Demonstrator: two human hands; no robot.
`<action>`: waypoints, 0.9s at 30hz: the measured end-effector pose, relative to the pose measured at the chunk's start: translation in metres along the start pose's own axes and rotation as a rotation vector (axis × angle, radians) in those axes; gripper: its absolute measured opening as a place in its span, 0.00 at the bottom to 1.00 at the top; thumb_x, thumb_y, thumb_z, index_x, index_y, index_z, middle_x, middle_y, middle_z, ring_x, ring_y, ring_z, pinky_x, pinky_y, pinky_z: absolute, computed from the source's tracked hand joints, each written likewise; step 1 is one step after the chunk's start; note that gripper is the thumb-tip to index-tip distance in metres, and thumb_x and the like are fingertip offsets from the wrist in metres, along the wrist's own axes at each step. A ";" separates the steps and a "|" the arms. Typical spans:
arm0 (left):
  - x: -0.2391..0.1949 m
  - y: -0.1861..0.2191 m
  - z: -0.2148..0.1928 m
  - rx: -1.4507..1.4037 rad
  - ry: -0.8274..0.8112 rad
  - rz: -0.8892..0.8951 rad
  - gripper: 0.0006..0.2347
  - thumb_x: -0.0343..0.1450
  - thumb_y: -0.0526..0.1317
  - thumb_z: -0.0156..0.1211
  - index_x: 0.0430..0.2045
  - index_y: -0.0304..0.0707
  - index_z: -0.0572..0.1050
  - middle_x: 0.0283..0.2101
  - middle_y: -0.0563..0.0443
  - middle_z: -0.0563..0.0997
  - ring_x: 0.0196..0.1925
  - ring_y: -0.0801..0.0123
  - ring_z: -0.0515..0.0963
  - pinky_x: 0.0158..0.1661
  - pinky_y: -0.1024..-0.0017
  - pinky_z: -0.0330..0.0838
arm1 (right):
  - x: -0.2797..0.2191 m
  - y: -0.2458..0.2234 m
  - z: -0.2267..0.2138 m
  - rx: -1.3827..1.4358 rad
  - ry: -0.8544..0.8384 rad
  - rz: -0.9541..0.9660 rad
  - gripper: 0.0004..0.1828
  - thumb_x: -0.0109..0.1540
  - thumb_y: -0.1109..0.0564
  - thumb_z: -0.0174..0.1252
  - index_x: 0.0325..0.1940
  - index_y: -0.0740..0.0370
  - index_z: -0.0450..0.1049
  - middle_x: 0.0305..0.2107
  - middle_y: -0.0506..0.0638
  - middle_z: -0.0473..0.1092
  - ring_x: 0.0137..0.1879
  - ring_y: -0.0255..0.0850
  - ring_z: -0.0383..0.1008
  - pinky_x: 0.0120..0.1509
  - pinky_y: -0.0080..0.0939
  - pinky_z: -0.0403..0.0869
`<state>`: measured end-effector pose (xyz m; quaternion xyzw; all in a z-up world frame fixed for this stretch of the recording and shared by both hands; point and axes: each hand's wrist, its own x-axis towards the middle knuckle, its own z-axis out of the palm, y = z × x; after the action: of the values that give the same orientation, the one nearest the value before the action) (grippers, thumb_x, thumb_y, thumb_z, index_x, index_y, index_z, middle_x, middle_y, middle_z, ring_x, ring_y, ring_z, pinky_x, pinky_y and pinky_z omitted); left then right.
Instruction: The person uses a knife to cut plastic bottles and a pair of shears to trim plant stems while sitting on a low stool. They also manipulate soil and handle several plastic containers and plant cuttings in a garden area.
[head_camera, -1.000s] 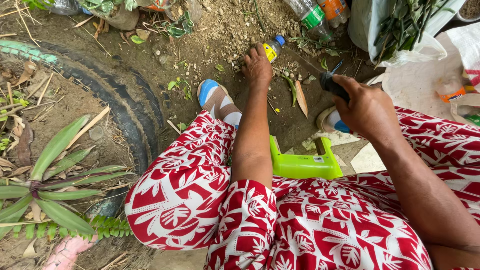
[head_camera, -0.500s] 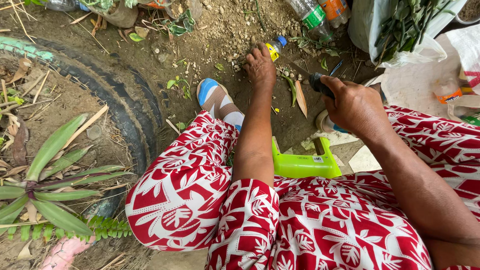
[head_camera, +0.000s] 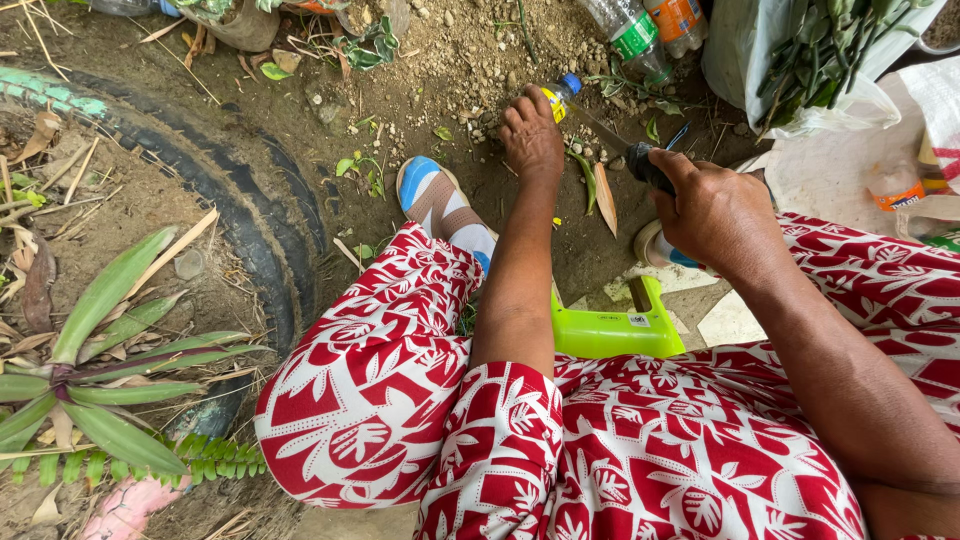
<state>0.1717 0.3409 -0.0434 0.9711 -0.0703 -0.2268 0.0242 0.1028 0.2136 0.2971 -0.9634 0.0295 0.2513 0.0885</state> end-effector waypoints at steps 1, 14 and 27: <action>-0.001 -0.001 0.000 0.024 -0.003 0.004 0.36 0.71 0.43 0.63 0.70 0.34 0.47 0.63 0.29 0.65 0.62 0.46 0.70 0.55 0.55 0.73 | 0.000 0.001 -0.001 0.000 0.001 -0.001 0.25 0.64 0.52 0.62 0.66 0.55 0.73 0.37 0.58 0.79 0.37 0.52 0.81 0.44 0.53 0.79; -0.001 0.003 0.007 0.076 0.032 0.011 0.35 0.72 0.41 0.60 0.72 0.33 0.46 0.65 0.29 0.64 0.62 0.45 0.69 0.55 0.58 0.73 | -0.002 0.004 0.002 0.035 -0.006 0.014 0.25 0.64 0.51 0.61 0.66 0.53 0.73 0.36 0.58 0.79 0.37 0.53 0.81 0.44 0.53 0.79; -0.010 0.007 -0.039 -0.117 -0.168 0.084 0.26 0.70 0.41 0.61 0.64 0.45 0.60 0.64 0.43 0.68 0.65 0.45 0.68 0.62 0.42 0.63 | 0.043 0.007 0.015 -0.149 -0.547 0.164 0.21 0.71 0.53 0.45 0.70 0.47 0.68 0.27 0.55 0.77 0.28 0.47 0.84 0.33 0.48 0.84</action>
<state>0.1790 0.3365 -0.0031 0.9419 -0.0992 -0.3097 0.0842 0.1325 0.2086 0.2617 -0.8580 0.0637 0.5096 0.0016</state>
